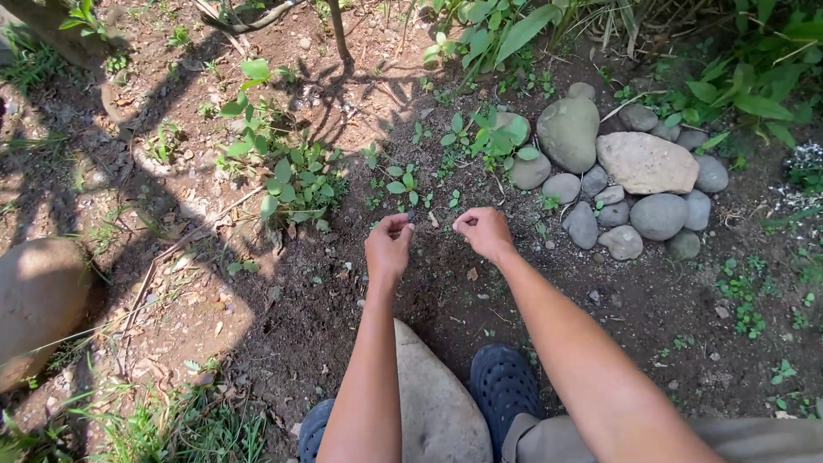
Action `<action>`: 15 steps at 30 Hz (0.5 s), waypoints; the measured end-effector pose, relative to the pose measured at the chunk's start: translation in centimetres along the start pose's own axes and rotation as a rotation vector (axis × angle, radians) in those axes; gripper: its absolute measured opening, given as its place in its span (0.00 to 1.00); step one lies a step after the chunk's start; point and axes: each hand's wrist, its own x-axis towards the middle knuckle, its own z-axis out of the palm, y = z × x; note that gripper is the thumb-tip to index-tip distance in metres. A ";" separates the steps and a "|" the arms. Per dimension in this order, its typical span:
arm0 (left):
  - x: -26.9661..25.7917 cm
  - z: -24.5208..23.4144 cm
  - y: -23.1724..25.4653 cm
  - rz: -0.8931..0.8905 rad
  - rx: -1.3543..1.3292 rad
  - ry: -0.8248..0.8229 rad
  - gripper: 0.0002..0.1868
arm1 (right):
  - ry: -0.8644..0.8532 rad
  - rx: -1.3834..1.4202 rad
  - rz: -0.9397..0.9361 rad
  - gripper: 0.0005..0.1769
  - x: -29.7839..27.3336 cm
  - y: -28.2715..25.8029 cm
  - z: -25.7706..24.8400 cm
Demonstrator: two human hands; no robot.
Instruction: Pulling small weeds and plant debris from the soil by hand in a garden.
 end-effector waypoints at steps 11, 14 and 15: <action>1.2 3.0 2.6 -0.025 0.026 -0.101 0.18 | 0.077 -0.023 0.068 0.09 4.0 3.6 0.4; 2.1 3.5 1.4 -0.046 0.000 -0.102 0.19 | 0.092 -0.102 0.049 0.12 5.5 4.2 1.6; 2.4 3.6 0.8 -0.054 -0.022 -0.098 0.19 | 0.114 -0.127 0.033 0.14 6.0 4.6 2.1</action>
